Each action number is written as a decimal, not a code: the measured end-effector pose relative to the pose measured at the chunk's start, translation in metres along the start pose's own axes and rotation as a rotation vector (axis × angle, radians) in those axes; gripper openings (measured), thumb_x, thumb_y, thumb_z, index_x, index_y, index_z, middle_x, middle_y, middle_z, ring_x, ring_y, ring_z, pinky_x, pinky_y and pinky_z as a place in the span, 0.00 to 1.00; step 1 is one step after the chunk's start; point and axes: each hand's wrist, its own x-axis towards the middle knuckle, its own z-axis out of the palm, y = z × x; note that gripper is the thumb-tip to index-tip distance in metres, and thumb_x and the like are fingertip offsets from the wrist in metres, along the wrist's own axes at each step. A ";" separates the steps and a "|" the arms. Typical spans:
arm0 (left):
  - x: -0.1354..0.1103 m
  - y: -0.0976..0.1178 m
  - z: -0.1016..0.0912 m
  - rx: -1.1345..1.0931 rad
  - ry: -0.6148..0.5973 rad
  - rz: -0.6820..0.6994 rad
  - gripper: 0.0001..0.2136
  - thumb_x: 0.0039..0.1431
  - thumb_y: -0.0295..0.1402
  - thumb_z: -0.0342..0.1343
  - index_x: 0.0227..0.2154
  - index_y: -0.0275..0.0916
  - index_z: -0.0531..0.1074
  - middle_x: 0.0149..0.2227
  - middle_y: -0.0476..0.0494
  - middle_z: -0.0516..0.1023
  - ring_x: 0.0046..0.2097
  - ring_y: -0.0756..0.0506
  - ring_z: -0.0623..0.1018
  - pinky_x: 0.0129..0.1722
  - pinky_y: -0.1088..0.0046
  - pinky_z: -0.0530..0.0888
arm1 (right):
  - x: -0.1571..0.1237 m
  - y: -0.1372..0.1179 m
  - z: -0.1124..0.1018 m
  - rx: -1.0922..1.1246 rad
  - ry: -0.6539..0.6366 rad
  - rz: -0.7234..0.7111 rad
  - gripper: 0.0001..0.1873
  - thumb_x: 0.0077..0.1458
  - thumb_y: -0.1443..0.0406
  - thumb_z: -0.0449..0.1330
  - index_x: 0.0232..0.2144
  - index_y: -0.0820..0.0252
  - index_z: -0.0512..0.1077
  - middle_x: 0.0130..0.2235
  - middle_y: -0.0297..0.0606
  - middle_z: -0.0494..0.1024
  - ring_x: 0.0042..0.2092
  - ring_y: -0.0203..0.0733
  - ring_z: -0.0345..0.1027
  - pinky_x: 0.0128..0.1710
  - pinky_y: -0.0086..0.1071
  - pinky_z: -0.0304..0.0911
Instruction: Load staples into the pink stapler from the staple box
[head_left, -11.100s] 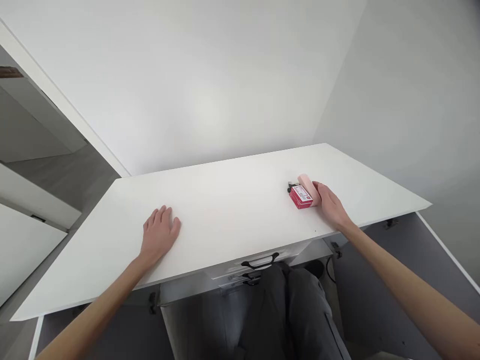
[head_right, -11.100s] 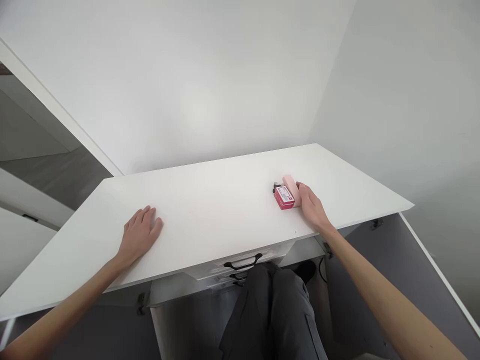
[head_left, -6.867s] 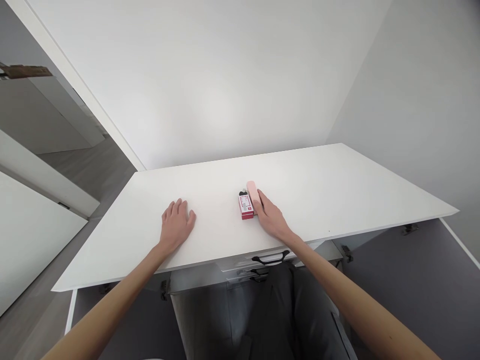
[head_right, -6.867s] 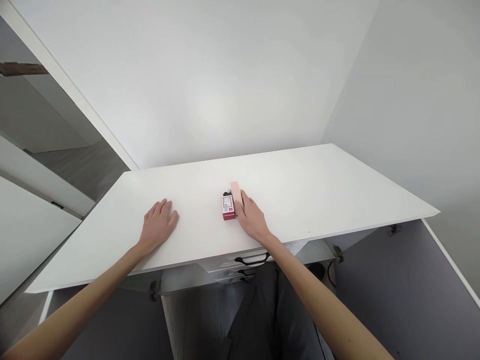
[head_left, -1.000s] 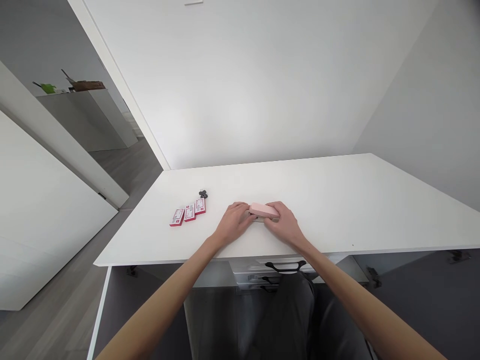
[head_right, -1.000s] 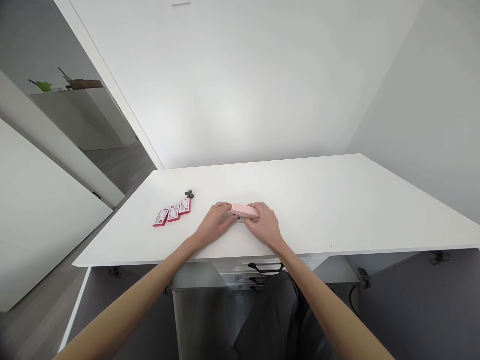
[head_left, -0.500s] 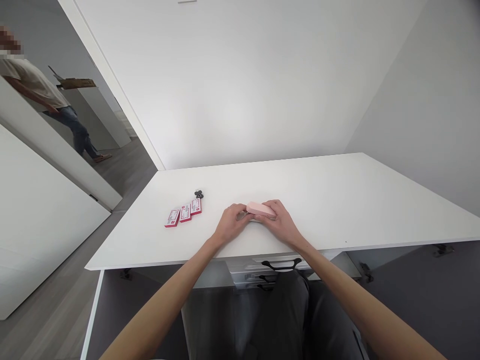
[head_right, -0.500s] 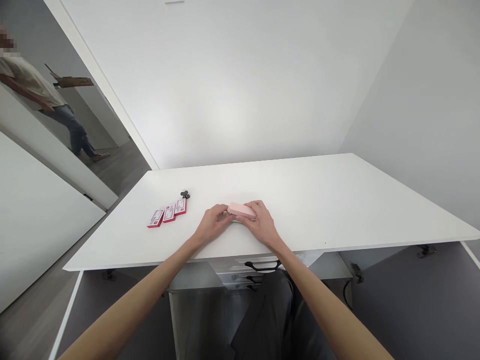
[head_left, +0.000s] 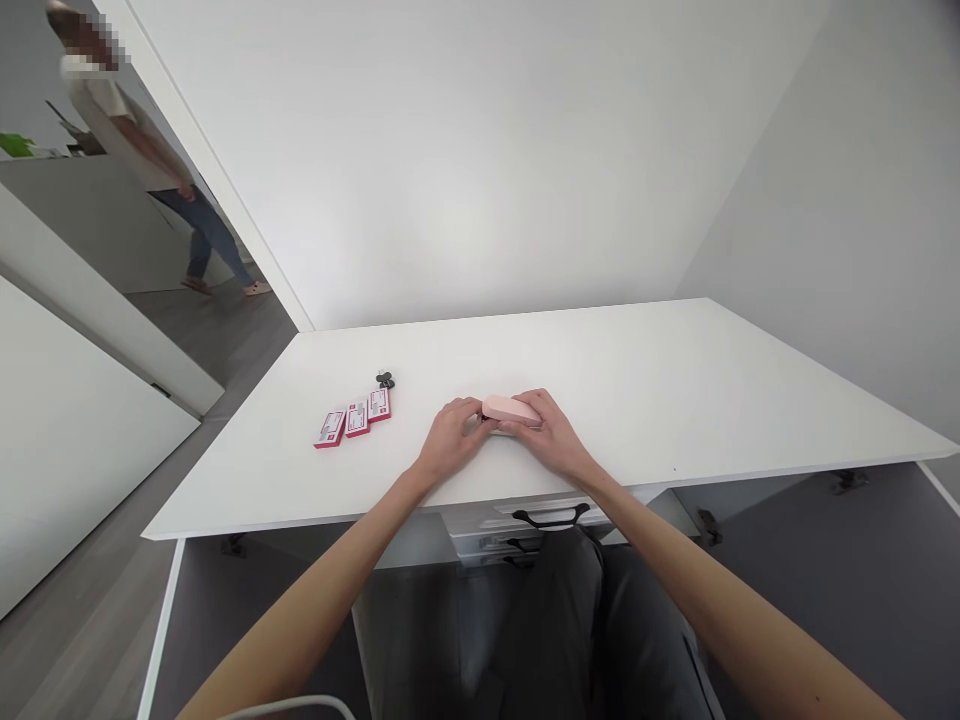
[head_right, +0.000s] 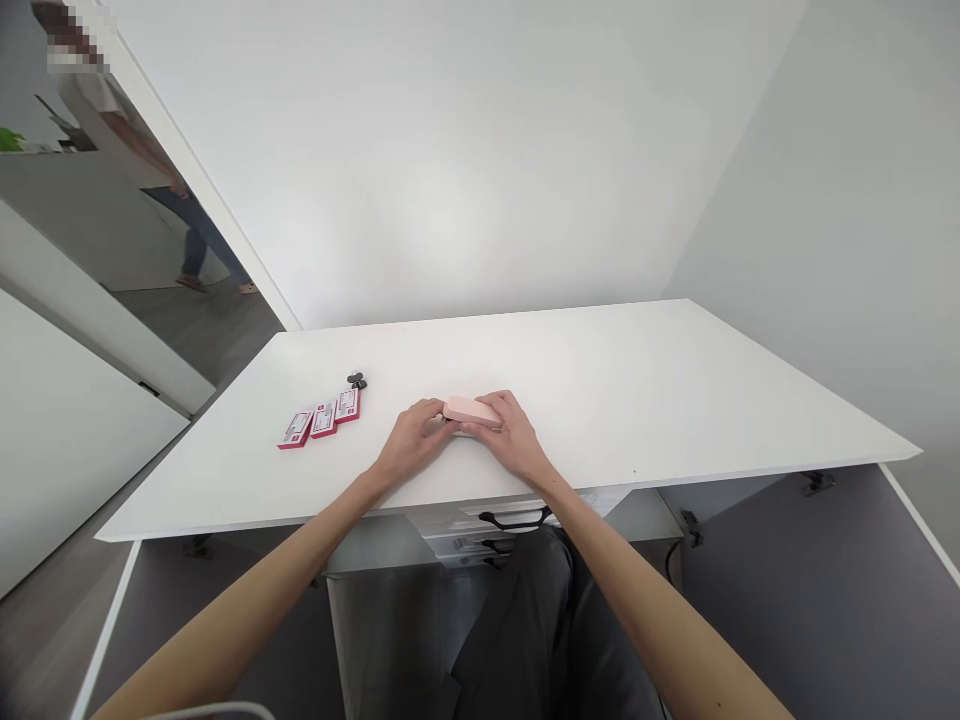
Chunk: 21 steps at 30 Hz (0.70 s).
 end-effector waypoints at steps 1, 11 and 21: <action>0.000 0.000 0.000 0.002 0.002 0.006 0.10 0.70 0.41 0.56 0.37 0.42 0.76 0.39 0.45 0.80 0.42 0.42 0.76 0.47 0.63 0.70 | 0.000 0.000 0.000 0.002 -0.001 0.001 0.18 0.60 0.48 0.66 0.45 0.51 0.75 0.50 0.40 0.72 0.52 0.50 0.68 0.54 0.45 0.65; 0.000 -0.001 0.005 0.075 -0.024 0.101 0.10 0.70 0.42 0.57 0.40 0.42 0.78 0.40 0.45 0.84 0.44 0.41 0.78 0.49 0.60 0.70 | -0.003 -0.006 -0.004 0.085 -0.034 0.059 0.22 0.61 0.47 0.64 0.51 0.51 0.74 0.54 0.42 0.74 0.55 0.51 0.69 0.55 0.45 0.66; 0.001 0.003 0.008 0.092 -0.018 0.217 0.07 0.68 0.40 0.62 0.40 0.44 0.78 0.41 0.48 0.85 0.46 0.42 0.79 0.51 0.60 0.70 | -0.005 -0.016 -0.006 0.155 -0.098 0.022 0.21 0.69 0.45 0.54 0.52 0.52 0.66 0.51 0.39 0.74 0.51 0.46 0.69 0.54 0.41 0.65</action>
